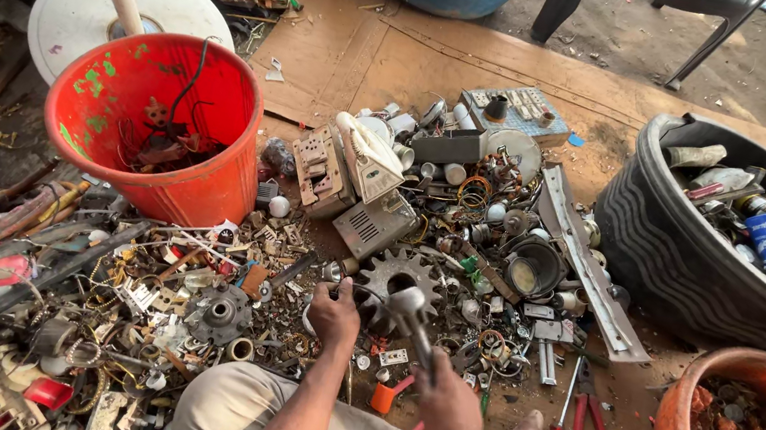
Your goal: The person sits on the ground in a cluttered scrap yard and uses a hammer to break apart a metal gear. They repeatedly strike the gear to separate pieces and then sort the resulting fragments into a red bucket.
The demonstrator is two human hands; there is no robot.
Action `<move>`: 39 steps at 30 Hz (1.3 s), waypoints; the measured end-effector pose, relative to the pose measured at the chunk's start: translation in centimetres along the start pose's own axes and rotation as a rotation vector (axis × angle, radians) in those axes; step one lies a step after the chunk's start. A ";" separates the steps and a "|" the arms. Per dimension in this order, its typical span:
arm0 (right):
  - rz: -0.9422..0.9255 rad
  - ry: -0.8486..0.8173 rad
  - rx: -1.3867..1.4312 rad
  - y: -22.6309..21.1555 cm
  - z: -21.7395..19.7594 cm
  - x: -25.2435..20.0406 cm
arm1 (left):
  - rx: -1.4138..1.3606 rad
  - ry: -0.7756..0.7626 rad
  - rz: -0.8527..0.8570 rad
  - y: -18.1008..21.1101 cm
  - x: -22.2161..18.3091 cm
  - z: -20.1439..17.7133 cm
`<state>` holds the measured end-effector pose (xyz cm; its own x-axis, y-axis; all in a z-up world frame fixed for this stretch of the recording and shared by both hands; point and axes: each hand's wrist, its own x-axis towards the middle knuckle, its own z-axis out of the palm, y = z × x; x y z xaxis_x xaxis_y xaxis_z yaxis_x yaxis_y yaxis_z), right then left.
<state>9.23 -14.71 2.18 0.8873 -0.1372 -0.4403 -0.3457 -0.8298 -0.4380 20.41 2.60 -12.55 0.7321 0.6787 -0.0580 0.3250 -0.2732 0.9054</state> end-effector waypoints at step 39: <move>-0.051 0.044 0.284 -1.2 0.3 3.1 | 0.064 0.053 0.027 -0.6 0.1 0.1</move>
<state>12.29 -13.94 1.09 0.9162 -0.1277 -0.3798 -0.3659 -0.6527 -0.6634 20.31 2.78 -13.13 0.7092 0.7050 -0.0101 0.3445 -0.3340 0.8774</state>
